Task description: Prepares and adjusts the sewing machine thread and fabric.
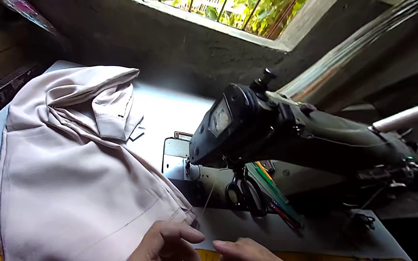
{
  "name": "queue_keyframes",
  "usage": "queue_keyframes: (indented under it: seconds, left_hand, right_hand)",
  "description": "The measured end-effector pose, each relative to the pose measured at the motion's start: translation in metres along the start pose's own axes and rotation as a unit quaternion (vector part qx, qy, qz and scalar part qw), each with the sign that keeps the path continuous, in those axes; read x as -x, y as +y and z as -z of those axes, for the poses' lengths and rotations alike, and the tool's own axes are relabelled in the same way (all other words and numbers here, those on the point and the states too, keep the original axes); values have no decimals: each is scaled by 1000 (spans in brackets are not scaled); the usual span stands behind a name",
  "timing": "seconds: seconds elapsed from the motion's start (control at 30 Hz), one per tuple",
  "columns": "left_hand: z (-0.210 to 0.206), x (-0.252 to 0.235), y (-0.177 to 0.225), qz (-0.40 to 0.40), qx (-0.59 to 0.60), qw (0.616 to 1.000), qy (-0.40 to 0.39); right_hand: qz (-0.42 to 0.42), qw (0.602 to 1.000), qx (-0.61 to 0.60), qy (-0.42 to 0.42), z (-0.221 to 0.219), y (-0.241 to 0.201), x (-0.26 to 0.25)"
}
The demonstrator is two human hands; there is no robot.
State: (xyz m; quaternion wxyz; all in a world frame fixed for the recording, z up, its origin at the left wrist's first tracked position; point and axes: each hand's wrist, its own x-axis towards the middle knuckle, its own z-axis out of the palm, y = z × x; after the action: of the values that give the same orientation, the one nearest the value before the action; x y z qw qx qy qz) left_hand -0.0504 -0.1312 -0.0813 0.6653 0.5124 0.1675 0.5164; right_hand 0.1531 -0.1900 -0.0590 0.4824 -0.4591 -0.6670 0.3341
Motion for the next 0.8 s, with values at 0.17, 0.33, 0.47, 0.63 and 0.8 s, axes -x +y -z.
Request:
queue_keyframes:
  seconds: [0.17,0.33,0.47,0.63,0.8]
  left_hand:
    - [-1,6,2,-11,-62,998,-31]
    - [-3,8,3,-58,-191,979,-43]
    - [-8,8,5,-24,-151,988,-35]
    - [-13,8,5,-5,-123,992,-40]
    - [-14,17,2,15,-114,993,-30]
  right_hand:
    - [49,998,-4,38,-10,-2,2]
    - [42,998,-42,26,-5,1,8]
    - [39,997,-70,13,-8,1,11]
    - [76,994,-67,35,-7,3,12]
    - [68,994,-84,11,-8,8,18]
